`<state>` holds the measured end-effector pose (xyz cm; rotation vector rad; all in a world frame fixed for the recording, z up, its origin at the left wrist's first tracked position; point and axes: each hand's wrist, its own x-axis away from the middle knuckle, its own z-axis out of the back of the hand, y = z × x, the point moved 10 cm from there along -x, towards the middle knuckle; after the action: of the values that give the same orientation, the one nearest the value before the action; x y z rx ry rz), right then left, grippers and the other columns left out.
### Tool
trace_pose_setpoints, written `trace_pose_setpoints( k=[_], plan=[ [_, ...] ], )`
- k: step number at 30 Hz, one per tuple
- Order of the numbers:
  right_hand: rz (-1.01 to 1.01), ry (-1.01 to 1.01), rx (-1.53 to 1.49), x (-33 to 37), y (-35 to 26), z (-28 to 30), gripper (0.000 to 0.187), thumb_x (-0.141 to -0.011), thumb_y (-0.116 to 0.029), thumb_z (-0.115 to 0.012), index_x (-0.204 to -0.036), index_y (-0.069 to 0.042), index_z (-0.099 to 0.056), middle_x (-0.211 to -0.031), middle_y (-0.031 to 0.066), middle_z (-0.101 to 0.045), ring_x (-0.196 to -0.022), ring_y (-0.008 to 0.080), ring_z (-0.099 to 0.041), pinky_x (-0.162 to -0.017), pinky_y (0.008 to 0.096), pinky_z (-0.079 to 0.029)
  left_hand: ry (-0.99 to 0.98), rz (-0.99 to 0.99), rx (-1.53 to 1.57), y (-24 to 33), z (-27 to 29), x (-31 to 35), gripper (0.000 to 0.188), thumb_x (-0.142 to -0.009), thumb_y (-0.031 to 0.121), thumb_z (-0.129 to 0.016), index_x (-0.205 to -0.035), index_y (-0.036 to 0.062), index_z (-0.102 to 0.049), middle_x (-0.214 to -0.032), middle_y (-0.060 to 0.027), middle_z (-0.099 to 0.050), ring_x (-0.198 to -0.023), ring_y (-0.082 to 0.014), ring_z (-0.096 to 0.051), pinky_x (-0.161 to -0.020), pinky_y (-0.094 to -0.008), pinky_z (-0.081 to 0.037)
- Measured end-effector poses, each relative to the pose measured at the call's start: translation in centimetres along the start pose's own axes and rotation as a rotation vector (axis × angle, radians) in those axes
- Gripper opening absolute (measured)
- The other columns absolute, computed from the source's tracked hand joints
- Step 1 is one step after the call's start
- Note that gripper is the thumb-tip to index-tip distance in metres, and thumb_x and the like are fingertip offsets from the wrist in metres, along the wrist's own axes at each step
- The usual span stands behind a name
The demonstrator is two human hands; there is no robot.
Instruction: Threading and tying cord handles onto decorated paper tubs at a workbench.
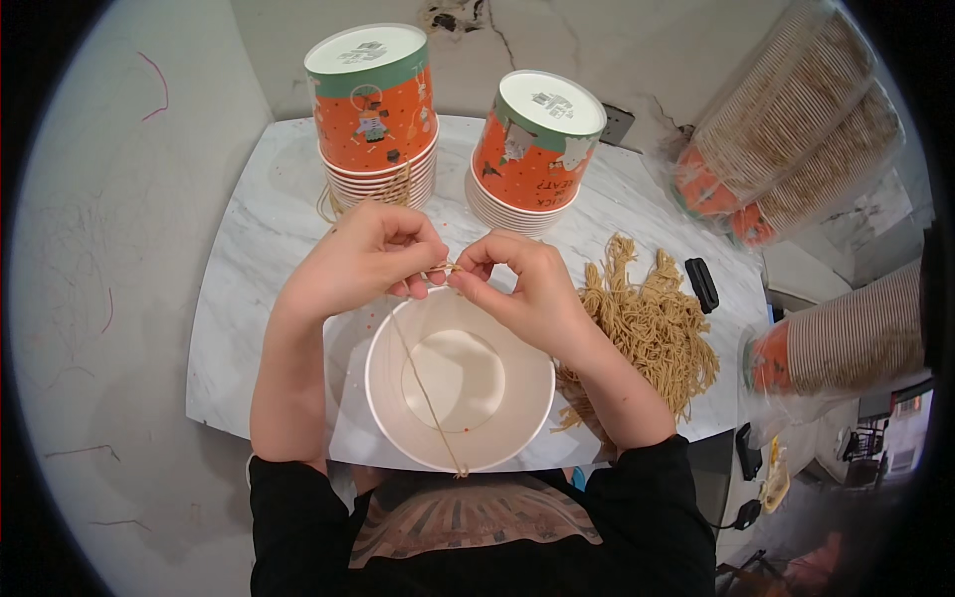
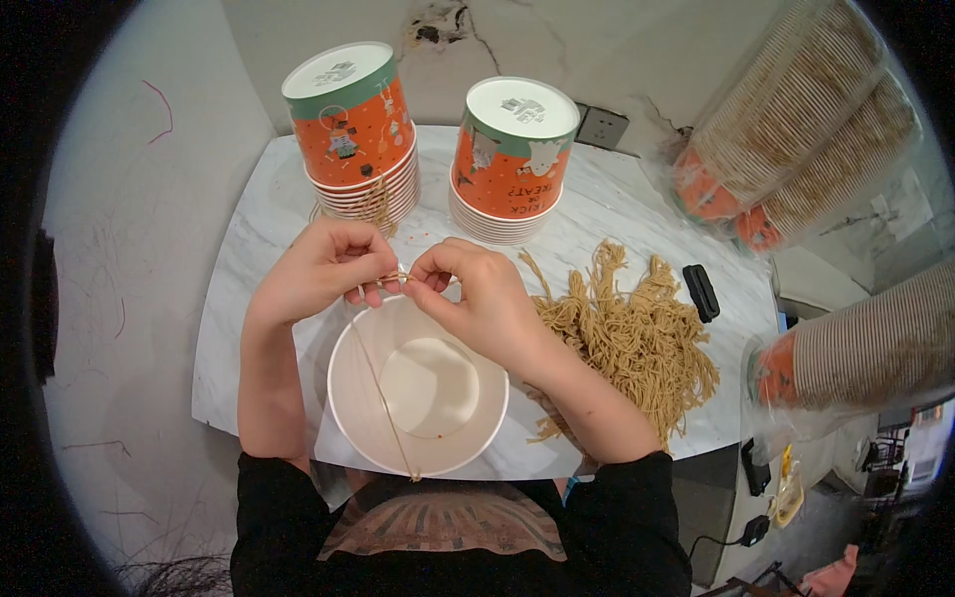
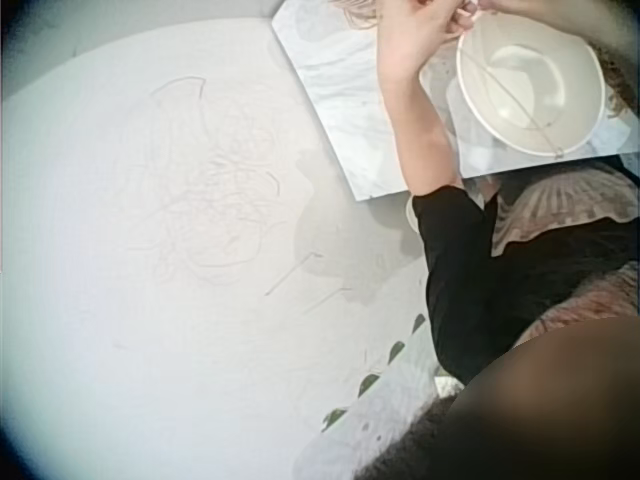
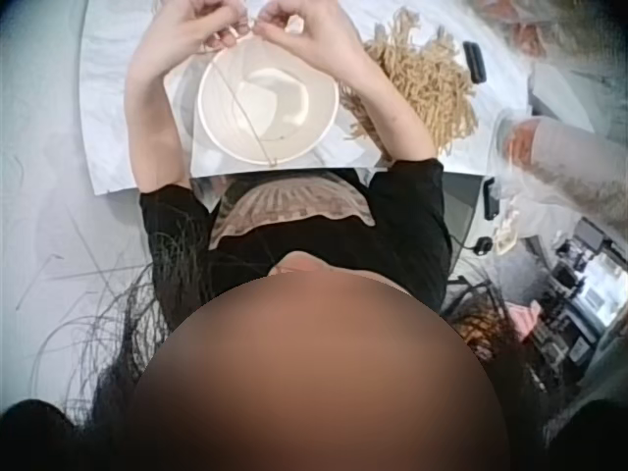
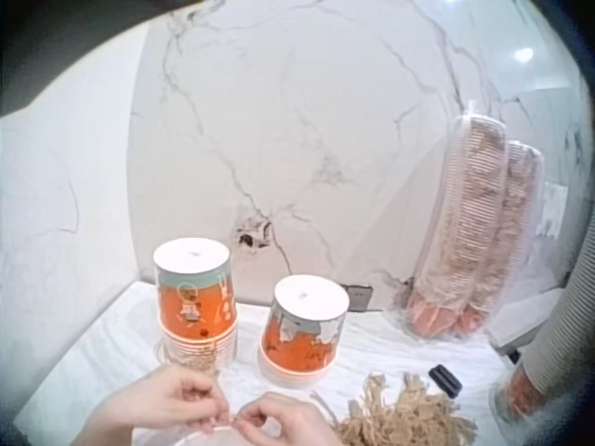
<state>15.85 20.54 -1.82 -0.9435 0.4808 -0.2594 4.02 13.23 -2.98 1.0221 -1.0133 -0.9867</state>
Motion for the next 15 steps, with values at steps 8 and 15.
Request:
trace_pose_setpoints(
  k=[8,15],
  plan=[
    [0.067,-0.003,0.023,0.10,-0.72,0.08,0.016,-0.088,-0.013,-0.075,-0.092,0.002,-0.070,-0.084,0.0110,-0.069,-0.077,0.0207,-0.069,-0.065,0.0324,-0.054,-0.094,-0.045,-0.002,0.17,-0.48,0.24,0.018,-0.094,0.016,-0.071,-0.091,-0.0013,-0.069,-0.081,-0.0015,-0.069,-0.071,-0.0064,-0.065,-0.063,-0.0207,-0.053],
    [0.034,-0.016,0.019,0.17,-0.65,-0.02,0.016,-0.086,-0.011,-0.078,-0.092,0.002,-0.071,-0.082,0.0079,-0.068,-0.078,0.0170,-0.065,-0.070,0.0313,-0.051,-0.073,-0.030,0.078,0.03,-0.88,-0.01,0.017,-0.094,0.016,-0.072,-0.097,-0.0004,-0.069,-0.083,-0.0008,-0.068,-0.071,-0.0045,-0.062,-0.063,-0.0198,-0.052]
  ],
)
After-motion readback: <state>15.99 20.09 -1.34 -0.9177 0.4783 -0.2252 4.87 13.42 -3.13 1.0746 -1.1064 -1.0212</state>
